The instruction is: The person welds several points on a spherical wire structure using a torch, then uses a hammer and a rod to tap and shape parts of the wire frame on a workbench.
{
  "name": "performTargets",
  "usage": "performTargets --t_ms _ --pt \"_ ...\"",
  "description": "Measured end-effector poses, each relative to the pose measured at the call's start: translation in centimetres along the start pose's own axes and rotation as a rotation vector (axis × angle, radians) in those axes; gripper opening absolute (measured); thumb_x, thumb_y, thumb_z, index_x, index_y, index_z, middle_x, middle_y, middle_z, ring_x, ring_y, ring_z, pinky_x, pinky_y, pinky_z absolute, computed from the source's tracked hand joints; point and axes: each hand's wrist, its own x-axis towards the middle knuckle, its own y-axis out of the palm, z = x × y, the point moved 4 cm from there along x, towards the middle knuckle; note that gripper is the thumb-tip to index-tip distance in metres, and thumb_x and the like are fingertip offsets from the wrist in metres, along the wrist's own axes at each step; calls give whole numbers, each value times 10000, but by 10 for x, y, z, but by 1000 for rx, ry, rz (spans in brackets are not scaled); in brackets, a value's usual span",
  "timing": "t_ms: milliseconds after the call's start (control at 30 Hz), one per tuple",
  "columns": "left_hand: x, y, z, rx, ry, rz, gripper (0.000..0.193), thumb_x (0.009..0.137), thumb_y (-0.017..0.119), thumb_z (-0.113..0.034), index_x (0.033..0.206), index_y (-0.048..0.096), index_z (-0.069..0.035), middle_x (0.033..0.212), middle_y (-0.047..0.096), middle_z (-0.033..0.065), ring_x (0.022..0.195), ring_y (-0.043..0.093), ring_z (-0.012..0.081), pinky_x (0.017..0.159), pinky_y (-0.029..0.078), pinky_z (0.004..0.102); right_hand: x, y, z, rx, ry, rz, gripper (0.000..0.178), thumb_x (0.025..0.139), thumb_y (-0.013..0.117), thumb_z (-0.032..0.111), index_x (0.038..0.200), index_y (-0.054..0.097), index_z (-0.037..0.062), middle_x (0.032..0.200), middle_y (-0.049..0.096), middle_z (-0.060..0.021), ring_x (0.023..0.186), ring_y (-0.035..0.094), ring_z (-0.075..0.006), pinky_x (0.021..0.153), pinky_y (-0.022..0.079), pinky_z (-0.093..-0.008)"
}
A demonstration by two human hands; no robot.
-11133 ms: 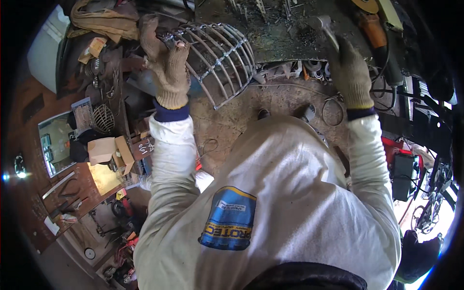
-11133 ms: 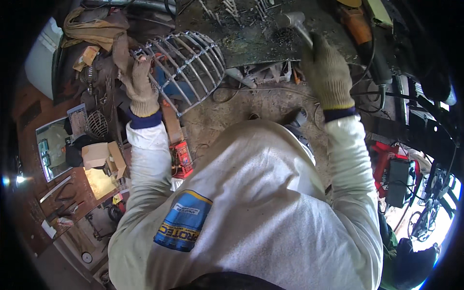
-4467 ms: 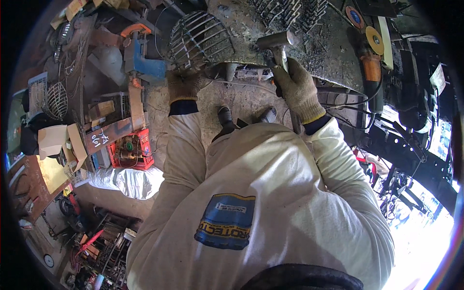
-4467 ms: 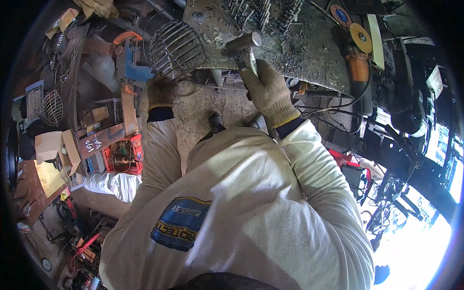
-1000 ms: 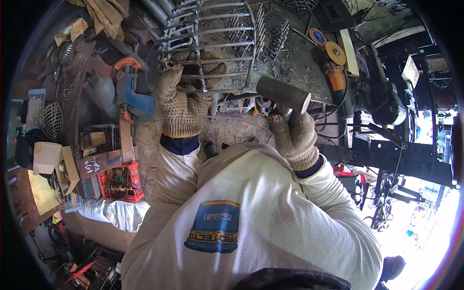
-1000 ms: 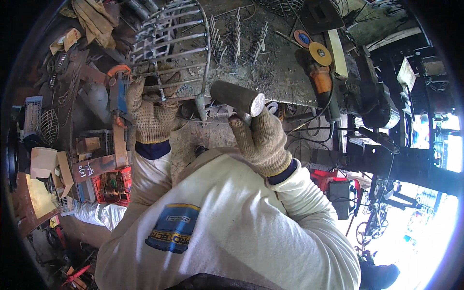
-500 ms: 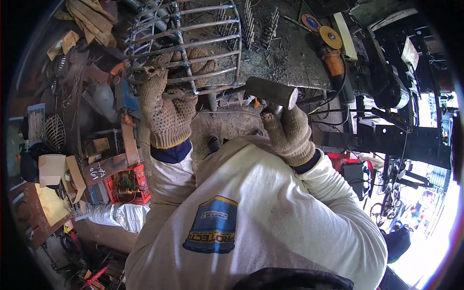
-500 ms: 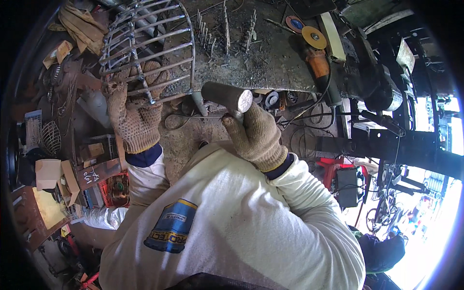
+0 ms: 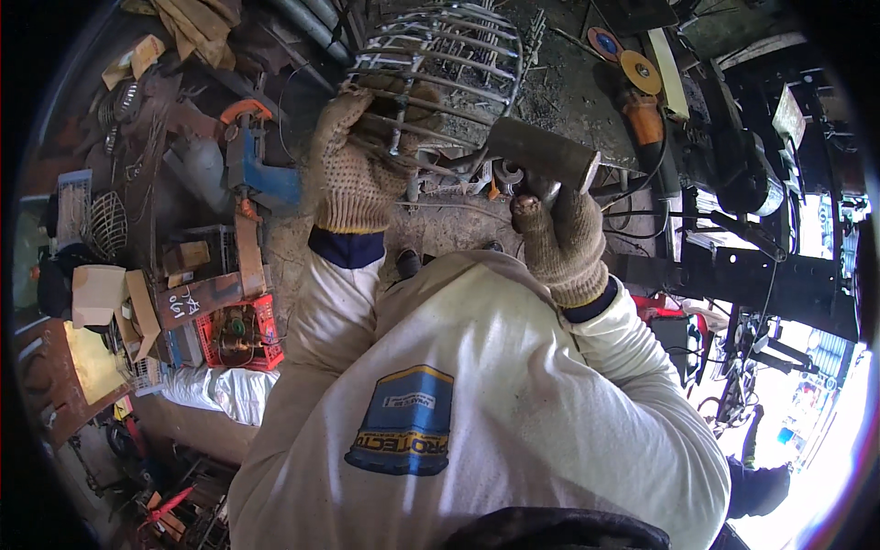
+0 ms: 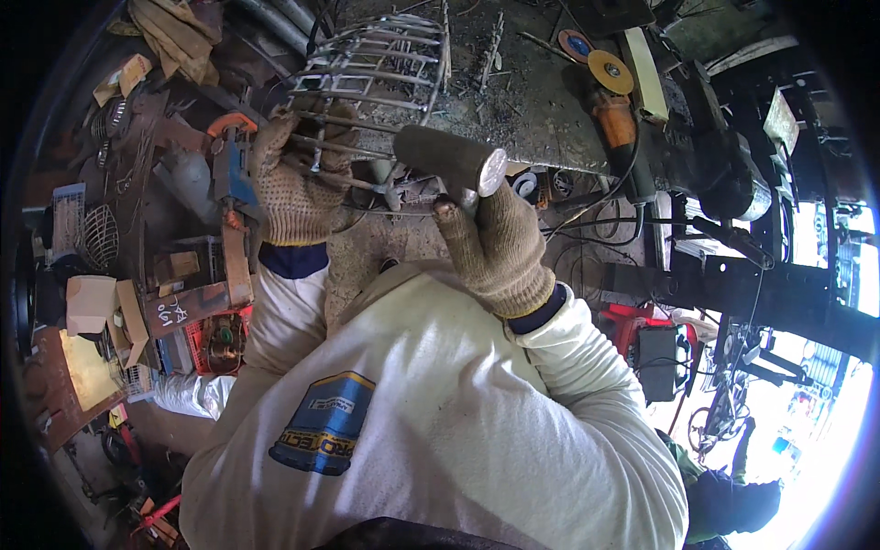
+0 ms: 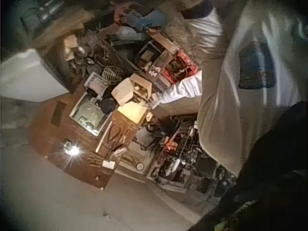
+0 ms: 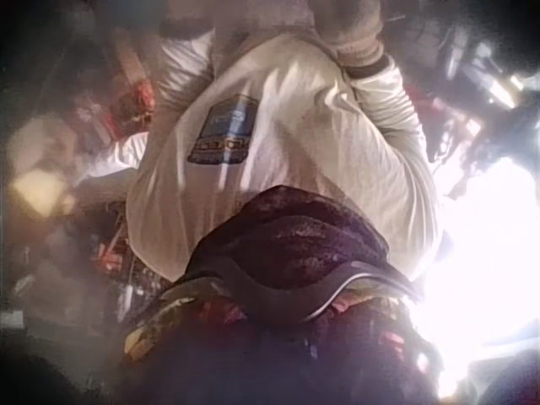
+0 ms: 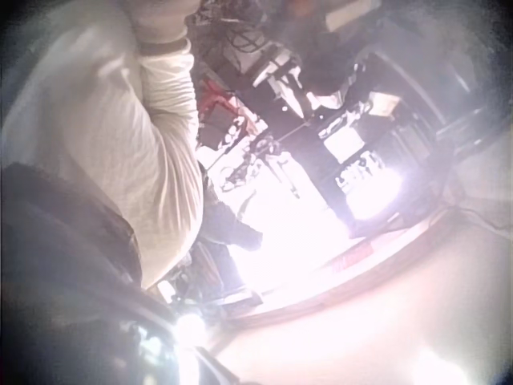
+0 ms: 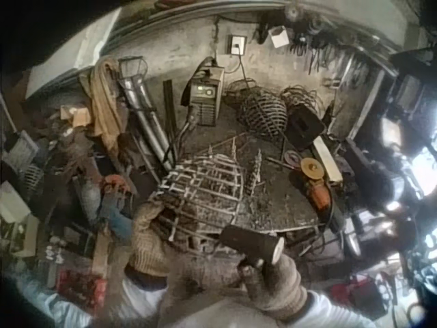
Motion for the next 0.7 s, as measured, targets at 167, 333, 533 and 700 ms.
performTargets --t_ms 167,333,533,700 --pt "9 4 -6 46 14 -54 325 921 612 -208 1143 670 21 1070 721 225 949 736 338 758 659 436 -1 -11 2 -127 57 27 380 996 618 189 1295 561 -38 982 700 -173 844 699 -263 761 544 -371" --pt "20 0 -12 -15 28 -65 308 910 599 -187 1126 677 18 1067 723 225 931 740 334 769 658 423 21 -13 22 -265 -88 20 343 987 609 175 1253 570 -38 855 700 -135 690 693 -281 643 539 -381" --pt "21 2 -10 -23 -53 36 345 910 602 -178 1152 656 61 1078 714 257 932 738 350 806 653 434 33 0 30 -402 -114 79 304 915 668 171 1136 589 -24 816 671 -207 707 681 -416 626 543 -432" --pt "24 -1 -11 -16 -38 83 374 917 599 -184 1175 642 84 1108 700 284 975 730 370 835 647 447 35 -5 25 -260 -74 87 291 927 657 149 1152 584 -20 801 658 -184 683 676 -365 631 544 -409"
